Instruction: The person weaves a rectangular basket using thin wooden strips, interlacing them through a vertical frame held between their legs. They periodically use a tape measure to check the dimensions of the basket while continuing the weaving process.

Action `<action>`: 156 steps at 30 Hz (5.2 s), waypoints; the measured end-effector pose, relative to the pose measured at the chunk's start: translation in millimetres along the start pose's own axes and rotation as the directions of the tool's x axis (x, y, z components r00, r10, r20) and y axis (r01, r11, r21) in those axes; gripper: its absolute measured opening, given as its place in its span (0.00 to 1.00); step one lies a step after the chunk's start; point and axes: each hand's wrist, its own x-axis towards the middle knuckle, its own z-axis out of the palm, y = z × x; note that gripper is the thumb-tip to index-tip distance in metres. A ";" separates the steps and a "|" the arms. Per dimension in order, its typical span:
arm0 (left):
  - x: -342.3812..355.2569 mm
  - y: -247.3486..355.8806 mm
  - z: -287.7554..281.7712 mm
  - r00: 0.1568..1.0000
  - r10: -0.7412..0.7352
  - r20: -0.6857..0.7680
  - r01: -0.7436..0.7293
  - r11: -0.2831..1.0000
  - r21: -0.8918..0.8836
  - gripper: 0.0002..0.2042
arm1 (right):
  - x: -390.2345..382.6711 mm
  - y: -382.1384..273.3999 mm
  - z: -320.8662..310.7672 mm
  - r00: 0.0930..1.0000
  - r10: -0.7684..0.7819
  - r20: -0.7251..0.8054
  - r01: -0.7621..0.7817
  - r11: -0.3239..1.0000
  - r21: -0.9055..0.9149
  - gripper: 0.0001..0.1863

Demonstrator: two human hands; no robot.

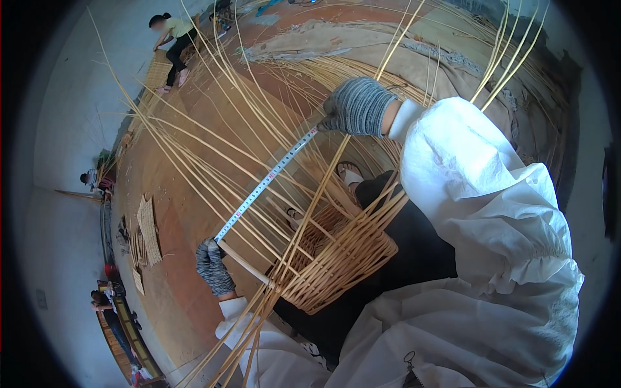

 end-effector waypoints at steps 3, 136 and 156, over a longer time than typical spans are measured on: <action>2.6 -0.6 -5.3 1.000 -0.005 0.002 0.005 1.000 0.000 0.09 | -1.2 -0.6 -0.2 1.000 0.010 0.004 -0.010 1.000 0.007 0.24; -74.9 -48.8 27.0 0.896 -0.437 -0.077 0.191 0.536 -0.822 0.21 | -84.8 53.4 127.4 0.939 0.216 -0.266 0.230 0.177 0.957 0.10; -145.7 -96.3 -4.0 0.893 0.334 0.302 0.330 -0.029 -0.943 0.21 | -176.4 -14.1 151.6 0.939 0.336 0.076 -0.037 -0.120 0.992 0.17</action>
